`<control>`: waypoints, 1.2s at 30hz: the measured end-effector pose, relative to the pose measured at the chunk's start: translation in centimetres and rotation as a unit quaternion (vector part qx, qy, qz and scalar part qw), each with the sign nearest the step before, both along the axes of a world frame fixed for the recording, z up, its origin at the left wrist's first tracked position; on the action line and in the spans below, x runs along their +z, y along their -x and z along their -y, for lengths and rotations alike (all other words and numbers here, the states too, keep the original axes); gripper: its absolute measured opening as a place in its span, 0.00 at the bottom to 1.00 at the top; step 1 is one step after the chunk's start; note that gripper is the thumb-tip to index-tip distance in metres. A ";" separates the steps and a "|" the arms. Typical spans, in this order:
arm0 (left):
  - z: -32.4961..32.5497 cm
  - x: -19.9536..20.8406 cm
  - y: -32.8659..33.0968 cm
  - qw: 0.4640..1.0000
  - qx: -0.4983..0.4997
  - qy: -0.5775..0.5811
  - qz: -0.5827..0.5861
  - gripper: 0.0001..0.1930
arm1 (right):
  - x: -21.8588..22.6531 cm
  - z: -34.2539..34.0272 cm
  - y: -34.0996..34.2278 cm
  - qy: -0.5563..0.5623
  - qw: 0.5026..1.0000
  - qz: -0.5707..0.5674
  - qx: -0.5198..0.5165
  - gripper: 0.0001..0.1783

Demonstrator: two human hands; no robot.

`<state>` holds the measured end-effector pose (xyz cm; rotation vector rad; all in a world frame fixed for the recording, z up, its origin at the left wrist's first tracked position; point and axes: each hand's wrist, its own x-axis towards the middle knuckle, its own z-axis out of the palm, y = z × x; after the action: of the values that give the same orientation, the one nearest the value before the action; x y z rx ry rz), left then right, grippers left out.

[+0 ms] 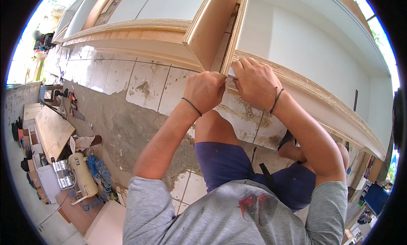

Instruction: The person trims the edge of a plywood panel using scissors, sands the edge with a sanding block, and then aligns a matching veneer strip against the side of the wooden cabinet structure, marking it with a pencil and square.

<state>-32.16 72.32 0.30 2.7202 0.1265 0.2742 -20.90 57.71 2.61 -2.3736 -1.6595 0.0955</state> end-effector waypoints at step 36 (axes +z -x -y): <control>-2.2 -5.5 2.9 0.980 0.054 0.100 0.166 0.12 | -0.2 0.0 -0.9 0.075 0.980 -0.147 -0.115 0.14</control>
<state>-35.11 74.56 -5.21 2.4321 0.1939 0.7025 -20.00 57.70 2.36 -2.4949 -1.2750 0.5182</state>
